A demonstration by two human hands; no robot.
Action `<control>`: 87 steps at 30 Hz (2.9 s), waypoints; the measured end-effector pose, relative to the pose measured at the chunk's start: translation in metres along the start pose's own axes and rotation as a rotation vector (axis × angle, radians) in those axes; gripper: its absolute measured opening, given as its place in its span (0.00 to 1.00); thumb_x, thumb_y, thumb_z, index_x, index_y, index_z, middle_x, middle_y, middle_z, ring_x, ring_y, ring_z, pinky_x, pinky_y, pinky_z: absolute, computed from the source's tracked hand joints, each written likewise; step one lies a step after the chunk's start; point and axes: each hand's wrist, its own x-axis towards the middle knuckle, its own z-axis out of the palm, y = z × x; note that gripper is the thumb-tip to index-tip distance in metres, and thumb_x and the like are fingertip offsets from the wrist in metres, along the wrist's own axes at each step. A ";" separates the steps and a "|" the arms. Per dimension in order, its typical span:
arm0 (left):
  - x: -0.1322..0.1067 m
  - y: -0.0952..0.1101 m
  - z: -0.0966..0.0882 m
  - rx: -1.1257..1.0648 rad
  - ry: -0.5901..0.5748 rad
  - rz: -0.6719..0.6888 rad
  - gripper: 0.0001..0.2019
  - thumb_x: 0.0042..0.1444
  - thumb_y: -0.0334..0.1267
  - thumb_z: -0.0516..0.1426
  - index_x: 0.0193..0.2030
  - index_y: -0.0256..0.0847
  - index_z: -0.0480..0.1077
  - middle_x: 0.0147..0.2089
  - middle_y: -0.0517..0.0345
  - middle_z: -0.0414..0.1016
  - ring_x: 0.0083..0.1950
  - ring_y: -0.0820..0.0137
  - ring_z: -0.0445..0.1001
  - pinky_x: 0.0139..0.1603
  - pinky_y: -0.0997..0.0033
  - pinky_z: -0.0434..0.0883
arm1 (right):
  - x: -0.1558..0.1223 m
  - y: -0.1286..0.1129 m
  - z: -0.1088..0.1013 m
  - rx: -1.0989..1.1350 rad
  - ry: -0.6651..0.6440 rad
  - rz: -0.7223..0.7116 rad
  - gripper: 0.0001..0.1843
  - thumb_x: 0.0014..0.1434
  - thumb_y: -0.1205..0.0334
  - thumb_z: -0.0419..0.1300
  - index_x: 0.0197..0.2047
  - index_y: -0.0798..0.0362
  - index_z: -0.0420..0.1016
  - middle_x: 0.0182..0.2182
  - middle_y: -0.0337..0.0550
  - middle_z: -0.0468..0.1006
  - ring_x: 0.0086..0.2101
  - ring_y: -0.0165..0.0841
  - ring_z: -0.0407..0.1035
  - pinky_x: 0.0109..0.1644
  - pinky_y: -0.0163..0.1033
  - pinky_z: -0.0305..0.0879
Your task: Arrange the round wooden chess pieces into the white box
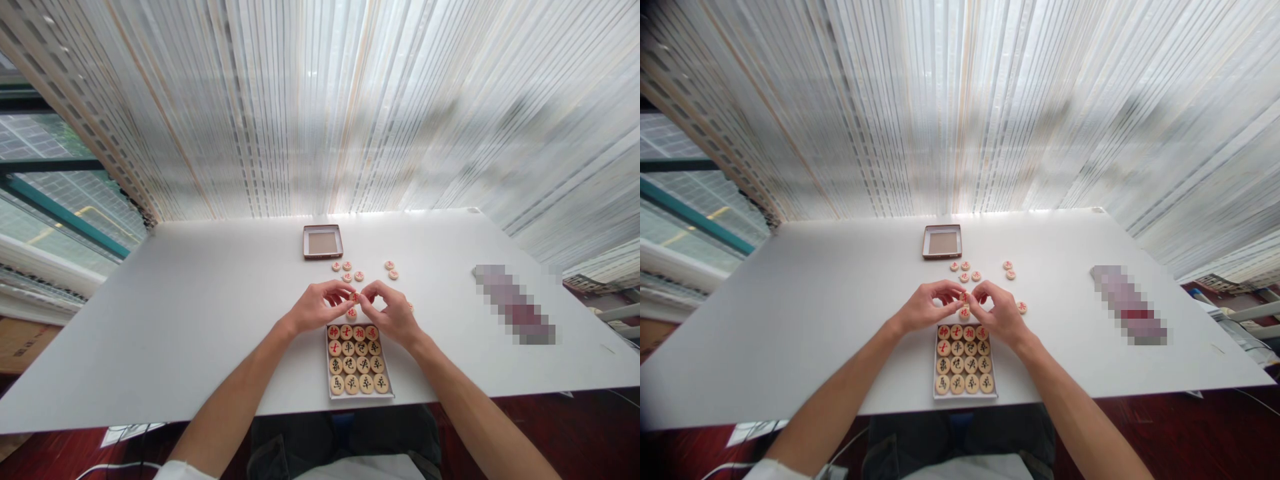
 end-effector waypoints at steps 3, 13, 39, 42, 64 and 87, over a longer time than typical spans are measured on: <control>0.000 -0.002 0.001 -0.017 -0.002 0.004 0.15 0.60 0.46 0.62 0.49 0.39 0.76 0.43 0.51 0.81 0.38 0.69 0.80 0.38 0.72 0.77 | 0.000 -0.001 -0.001 0.014 -0.012 -0.003 0.06 0.65 0.58 0.59 0.37 0.49 0.71 0.30 0.40 0.76 0.30 0.33 0.71 0.35 0.40 0.71; 0.000 0.001 -0.003 -0.021 -0.020 -0.016 0.16 0.60 0.44 0.62 0.52 0.39 0.76 0.44 0.51 0.82 0.38 0.68 0.80 0.40 0.71 0.77 | 0.002 -0.007 -0.004 0.089 -0.089 -0.058 0.11 0.63 0.58 0.62 0.48 0.48 0.73 0.36 0.43 0.79 0.35 0.36 0.74 0.41 0.44 0.73; -0.002 0.005 -0.019 0.196 -0.042 -0.037 0.10 0.63 0.40 0.57 0.44 0.40 0.78 0.36 0.58 0.81 0.31 0.75 0.70 0.33 0.74 0.66 | 0.002 -0.002 -0.008 0.086 -0.117 -0.115 0.10 0.66 0.67 0.57 0.46 0.48 0.78 0.40 0.45 0.75 0.40 0.35 0.72 0.41 0.43 0.72; -0.003 0.005 -0.021 0.211 -0.080 -0.044 0.10 0.62 0.41 0.58 0.42 0.40 0.79 0.36 0.58 0.81 0.32 0.74 0.70 0.33 0.74 0.66 | 0.003 0.001 -0.009 0.060 -0.105 -0.123 0.13 0.66 0.68 0.57 0.51 0.46 0.77 0.41 0.45 0.74 0.40 0.35 0.72 0.41 0.42 0.72; -0.007 0.003 -0.022 0.307 -0.291 -0.154 0.16 0.55 0.53 0.62 0.39 0.43 0.80 0.33 0.59 0.79 0.31 0.73 0.69 0.31 0.75 0.63 | -0.058 -0.048 -0.003 0.333 -0.242 0.175 0.05 0.67 0.64 0.57 0.45 0.47 0.72 0.43 0.44 0.72 0.44 0.35 0.73 0.48 0.41 0.75; -0.007 0.009 -0.023 0.344 -0.308 -0.160 0.16 0.54 0.54 0.63 0.38 0.44 0.81 0.32 0.61 0.79 0.31 0.73 0.70 0.30 0.76 0.63 | -0.070 -0.056 0.005 0.006 -0.330 0.197 0.05 0.68 0.63 0.56 0.41 0.47 0.74 0.35 0.40 0.75 0.34 0.33 0.70 0.37 0.36 0.68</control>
